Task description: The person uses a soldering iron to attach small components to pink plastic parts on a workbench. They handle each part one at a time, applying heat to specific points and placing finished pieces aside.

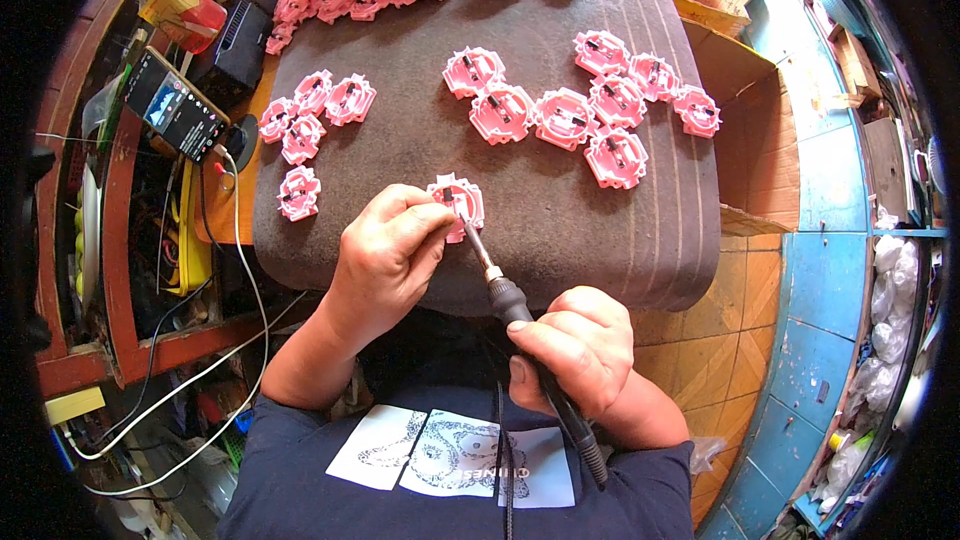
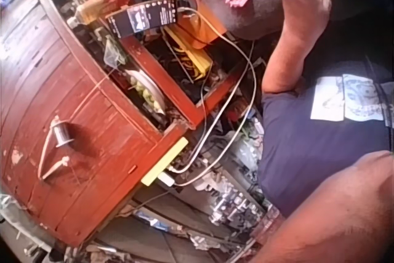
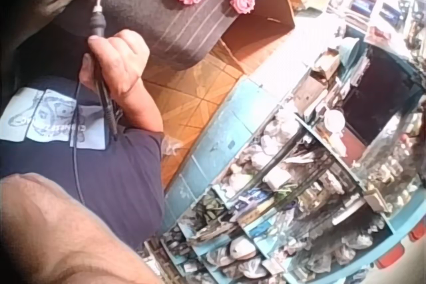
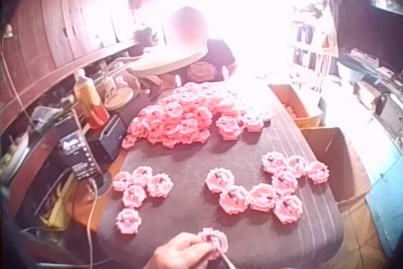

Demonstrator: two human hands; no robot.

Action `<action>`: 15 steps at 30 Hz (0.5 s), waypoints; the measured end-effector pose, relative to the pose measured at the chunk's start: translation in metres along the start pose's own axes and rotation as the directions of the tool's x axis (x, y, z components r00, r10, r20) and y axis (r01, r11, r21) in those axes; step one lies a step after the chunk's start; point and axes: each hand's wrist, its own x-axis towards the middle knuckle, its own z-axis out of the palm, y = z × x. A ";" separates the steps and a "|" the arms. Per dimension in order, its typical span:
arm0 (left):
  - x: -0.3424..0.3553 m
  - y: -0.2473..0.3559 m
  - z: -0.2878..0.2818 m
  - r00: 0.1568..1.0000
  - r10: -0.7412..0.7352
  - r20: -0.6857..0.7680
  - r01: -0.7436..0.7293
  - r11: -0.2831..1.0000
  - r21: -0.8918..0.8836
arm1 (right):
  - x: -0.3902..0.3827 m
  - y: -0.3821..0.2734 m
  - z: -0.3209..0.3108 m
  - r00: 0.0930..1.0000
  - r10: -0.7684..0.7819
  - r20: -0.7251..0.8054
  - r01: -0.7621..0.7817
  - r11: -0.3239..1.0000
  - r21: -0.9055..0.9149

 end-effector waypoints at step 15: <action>0.000 0.000 0.000 1.000 -0.001 -0.011 0.001 1.000 -0.004 | -0.004 -0.005 -0.006 0.997 0.070 -0.026 -0.070 0.998 0.001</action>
